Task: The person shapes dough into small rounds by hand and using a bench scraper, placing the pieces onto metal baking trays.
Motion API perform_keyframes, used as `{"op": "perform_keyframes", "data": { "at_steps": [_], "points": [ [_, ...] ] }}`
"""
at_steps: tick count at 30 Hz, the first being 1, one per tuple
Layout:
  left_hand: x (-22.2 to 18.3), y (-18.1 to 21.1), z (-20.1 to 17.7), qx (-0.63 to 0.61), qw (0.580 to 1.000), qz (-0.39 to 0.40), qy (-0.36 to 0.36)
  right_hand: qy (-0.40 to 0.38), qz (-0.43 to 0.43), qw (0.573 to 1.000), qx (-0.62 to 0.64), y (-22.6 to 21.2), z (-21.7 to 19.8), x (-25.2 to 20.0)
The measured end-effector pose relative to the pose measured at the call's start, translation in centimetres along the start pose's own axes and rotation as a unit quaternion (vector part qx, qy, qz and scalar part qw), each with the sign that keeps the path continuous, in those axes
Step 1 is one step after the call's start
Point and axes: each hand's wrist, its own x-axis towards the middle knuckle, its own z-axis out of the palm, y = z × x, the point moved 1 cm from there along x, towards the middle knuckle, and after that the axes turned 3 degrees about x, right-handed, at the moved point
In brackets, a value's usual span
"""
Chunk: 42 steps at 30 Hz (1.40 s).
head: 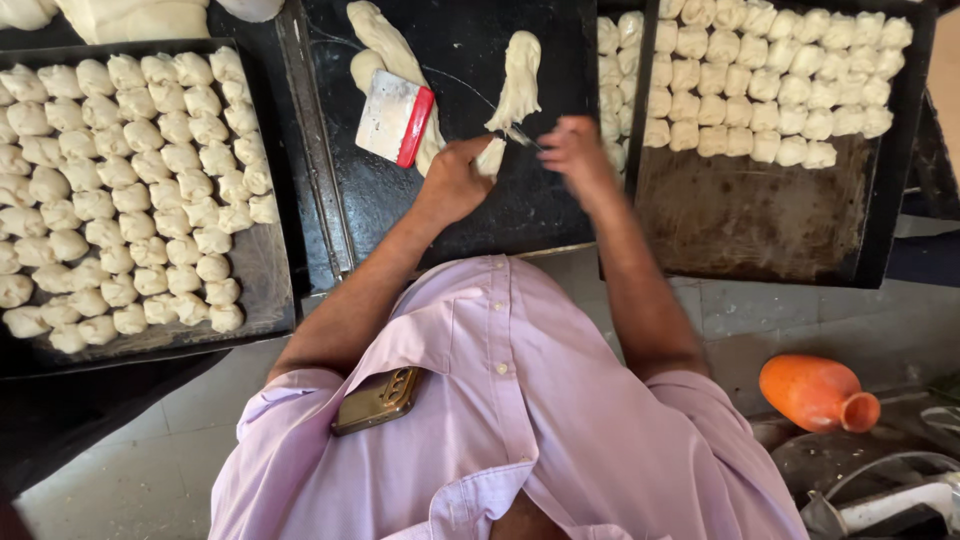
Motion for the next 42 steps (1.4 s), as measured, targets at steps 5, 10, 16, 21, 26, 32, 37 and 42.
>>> {"op": "perform_keyframes", "data": {
  "at_steps": [5,10,16,21,26,32,37,42],
  "points": [
    [0.3,4.8,0.8,0.141,0.98,0.123,0.062,0.046,-0.075,0.952,-0.292,-0.7,2.3,-2.1],
    [0.5,5.3,1.7,0.132,0.987,0.081,0.048,0.028,-0.156,0.918,-0.365,-6.2,2.9,-3.3],
    [2.2,0.9,1.6,-0.347,0.9,-0.253,-0.074,0.001,-0.451,0.8,-0.396,-6.3,5.5,-7.5],
    [2.6,-0.1,0.0,-0.414,0.858,-0.283,-0.112,0.032,-0.476,0.766,-0.431,-4.9,6.8,-7.4],
    [2.0,-1.0,0.3,-0.266,0.953,-0.041,-0.141,0.111,-0.387,0.841,-0.361,-2.8,7.1,-6.5],
    [2.3,-1.0,0.1,-0.359,0.917,-0.137,-0.105,0.167,-0.261,0.937,-0.162,-0.8,1.0,-7.1],
    [2.4,-0.8,0.0,-0.253,0.942,-0.217,-0.024,0.379,-0.246,0.892,-0.017,-2.5,-15.7,-6.6],
    [1.9,-0.3,2.3,-0.277,0.929,-0.242,-0.029,0.463,-0.405,0.787,0.032,-4.8,-34.1,-9.7]
  ]
}}
